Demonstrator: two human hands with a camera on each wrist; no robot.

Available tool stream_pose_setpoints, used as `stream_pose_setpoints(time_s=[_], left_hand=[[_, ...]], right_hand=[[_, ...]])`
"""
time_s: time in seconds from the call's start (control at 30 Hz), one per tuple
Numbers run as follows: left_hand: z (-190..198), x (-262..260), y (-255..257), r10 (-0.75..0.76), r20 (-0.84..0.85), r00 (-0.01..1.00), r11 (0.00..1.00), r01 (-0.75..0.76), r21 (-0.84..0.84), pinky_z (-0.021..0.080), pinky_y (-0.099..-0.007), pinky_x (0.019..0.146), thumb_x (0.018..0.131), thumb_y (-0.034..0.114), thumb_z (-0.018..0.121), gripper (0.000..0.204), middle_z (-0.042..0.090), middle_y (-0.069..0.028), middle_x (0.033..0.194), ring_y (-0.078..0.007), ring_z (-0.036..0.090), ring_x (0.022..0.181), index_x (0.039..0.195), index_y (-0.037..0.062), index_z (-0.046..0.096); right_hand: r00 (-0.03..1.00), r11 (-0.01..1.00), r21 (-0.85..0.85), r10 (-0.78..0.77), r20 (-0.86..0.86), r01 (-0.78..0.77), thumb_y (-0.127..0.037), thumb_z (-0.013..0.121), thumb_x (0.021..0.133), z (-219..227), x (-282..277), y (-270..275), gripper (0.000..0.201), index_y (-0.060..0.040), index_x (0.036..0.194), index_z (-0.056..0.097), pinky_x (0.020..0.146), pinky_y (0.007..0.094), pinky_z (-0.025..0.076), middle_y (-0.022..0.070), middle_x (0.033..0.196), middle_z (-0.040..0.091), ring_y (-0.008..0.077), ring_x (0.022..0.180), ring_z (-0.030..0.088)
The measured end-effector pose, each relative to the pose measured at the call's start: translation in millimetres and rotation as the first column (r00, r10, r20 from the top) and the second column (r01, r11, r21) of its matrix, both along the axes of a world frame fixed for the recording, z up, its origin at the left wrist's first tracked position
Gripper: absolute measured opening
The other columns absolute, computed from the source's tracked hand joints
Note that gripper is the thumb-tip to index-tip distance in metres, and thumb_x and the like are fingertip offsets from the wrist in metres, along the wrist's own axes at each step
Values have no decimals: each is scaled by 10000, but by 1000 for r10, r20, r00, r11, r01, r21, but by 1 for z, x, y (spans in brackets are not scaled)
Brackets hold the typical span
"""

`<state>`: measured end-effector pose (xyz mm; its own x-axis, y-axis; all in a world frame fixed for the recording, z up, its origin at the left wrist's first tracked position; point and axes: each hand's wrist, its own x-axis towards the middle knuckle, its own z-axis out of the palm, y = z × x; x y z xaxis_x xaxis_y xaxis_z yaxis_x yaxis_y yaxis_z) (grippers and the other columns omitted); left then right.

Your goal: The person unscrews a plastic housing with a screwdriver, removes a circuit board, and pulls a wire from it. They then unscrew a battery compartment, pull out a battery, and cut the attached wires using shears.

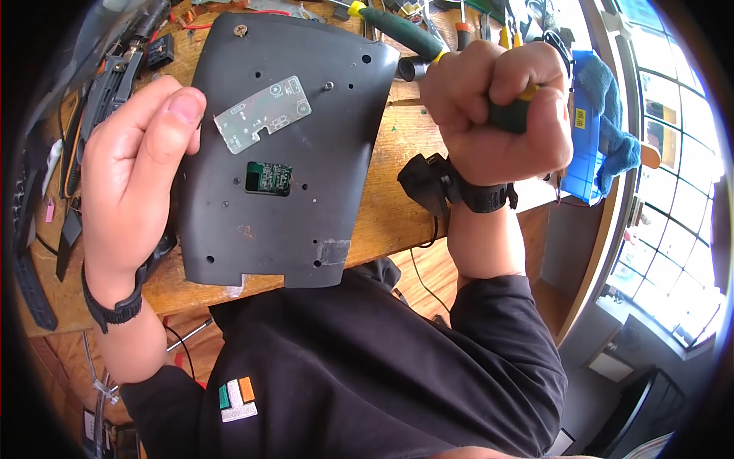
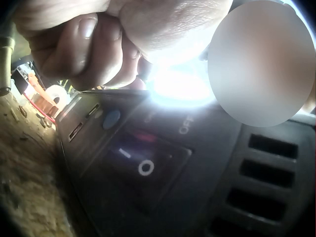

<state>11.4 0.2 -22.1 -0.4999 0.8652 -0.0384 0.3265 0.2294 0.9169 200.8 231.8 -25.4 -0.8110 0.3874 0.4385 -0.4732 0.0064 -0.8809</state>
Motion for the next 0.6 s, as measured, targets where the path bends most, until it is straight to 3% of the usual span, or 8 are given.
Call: stream_pose_setpoints(time_s=[0.17,0.47,0.53,0.6], left_hand=[[1,1,1,-15,-18,1000,1000,15,1,338,-225,611,1021,308,540,358,493,4,727,-58,408,672,851,-6,566],[2,1,2,3,-37,999,1000,-4,-27,332,-224,600,1020,304,540,354,490,12,721,-52,399,661,846,-3,568],[2,2,1,12,-36,999,1000,-13,-28,331,-227,593,1019,293,536,346,493,11,716,-50,397,652,839,-1,567],[2,3,2,8,-31,999,1000,-9,-24,329,-229,586,1018,279,533,336,498,10,710,-48,397,641,831,2,566]], right_hand=[[998,995,-78,-60,-33,58,-386,304,980,-1,2,4,333,-114,837,433,410,295,269,40,580,339,130,450,283],[998,997,-70,-43,-35,41,-367,333,951,0,4,11,303,-114,839,458,417,290,277,44,580,342,143,462,283],[993,995,-31,-100,-62,98,-370,332,948,0,4,10,306,-114,841,460,419,287,278,46,590,353,150,470,308],[995,991,-118,-76,-61,69,-389,343,945,-2,7,13,319,-112,859,475,458,311,316,45,620,371,156,488,339]])
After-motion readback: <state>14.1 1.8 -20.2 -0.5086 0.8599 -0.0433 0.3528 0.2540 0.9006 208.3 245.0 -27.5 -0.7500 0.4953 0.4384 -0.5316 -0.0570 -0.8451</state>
